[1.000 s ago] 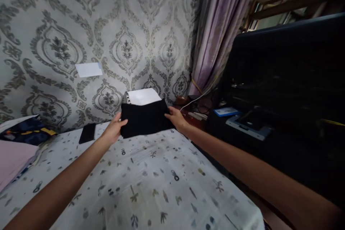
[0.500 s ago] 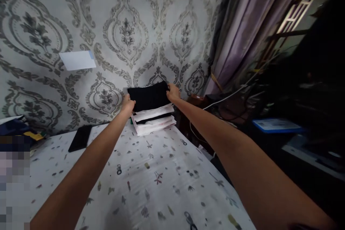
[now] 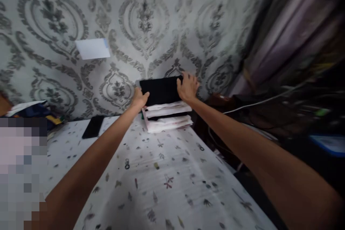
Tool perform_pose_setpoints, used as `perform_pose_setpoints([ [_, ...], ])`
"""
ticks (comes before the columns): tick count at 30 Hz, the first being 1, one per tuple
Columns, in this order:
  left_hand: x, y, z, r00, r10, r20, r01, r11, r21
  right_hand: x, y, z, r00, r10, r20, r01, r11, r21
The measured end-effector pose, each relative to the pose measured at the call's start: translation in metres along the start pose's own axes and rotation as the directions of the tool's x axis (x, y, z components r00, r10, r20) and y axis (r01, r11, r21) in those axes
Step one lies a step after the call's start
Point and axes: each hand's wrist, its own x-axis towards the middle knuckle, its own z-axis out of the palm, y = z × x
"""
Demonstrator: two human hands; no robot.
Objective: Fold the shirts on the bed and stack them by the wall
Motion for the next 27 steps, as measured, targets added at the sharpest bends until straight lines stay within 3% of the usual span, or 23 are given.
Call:
perform_pose_setpoints([
  [1, -0.010, -0.004, -0.006, 1.000, 0.017, -0.014, -0.017, 0.999, 0.049, -0.005, -0.009, 0.003, 0.995, -0.098, 0.017, 0.099, 0.995, -0.004],
  [3, -0.036, -0.021, -0.021, 0.999, 0.045, -0.018, -0.042, 0.988, 0.146, -0.015, -0.026, 0.011, 0.962, -0.217, 0.166, 0.221, 0.975, -0.010],
  [5, -0.065, -0.046, -0.046, 0.998, 0.054, 0.017, -0.056, 0.972, 0.228, -0.026, -0.039, 0.020, 0.906, -0.212, 0.366, 0.234, 0.972, -0.017],
  [7, -0.095, -0.073, -0.085, 0.997, 0.066, 0.045, -0.077, 0.946, 0.316, -0.032, -0.046, 0.025, 0.870, -0.165, 0.465, 0.200, 0.979, -0.027],
  [8, -0.108, -0.085, -0.109, 0.996, 0.076, 0.052, -0.090, 0.919, 0.385, -0.034, -0.047, 0.025, 0.856, -0.176, 0.487, 0.209, 0.978, -0.014],
  [10, -0.127, -0.103, -0.168, 0.995, 0.080, 0.058, -0.097, 0.694, 0.713, -0.035, -0.049, 0.023, 0.850, -0.195, 0.489, 0.224, 0.975, 0.000],
  [11, -0.134, -0.109, -0.201, 0.998, 0.067, 0.012, -0.052, 0.636, 0.770, -0.034, -0.050, 0.021, 0.855, -0.201, 0.478, 0.231, 0.973, -0.003],
  [16, -0.159, -0.116, -0.364, 0.965, 0.024, -0.263, 0.231, 0.401, 0.886, -0.030, -0.057, 0.014, 0.902, -0.211, 0.376, 0.250, 0.967, -0.056],
  [19, -0.180, -0.118, -0.429, 0.932, 0.002, -0.362, 0.348, 0.271, 0.898, -0.034, -0.061, 0.006, 0.934, -0.232, 0.271, 0.259, 0.963, -0.068],
  [22, -0.195, -0.127, -0.460, 0.930, -0.018, -0.368, 0.364, 0.210, 0.908, -0.052, -0.061, -0.010, 0.938, -0.310, 0.158, 0.312, 0.950, 0.010],
  [27, -0.194, -0.128, -0.471, 0.935, -0.049, -0.351, 0.352, 0.237, 0.906, -0.113, -0.061, -0.047, 0.844, -0.530, 0.085, 0.489, 0.824, 0.287],
])
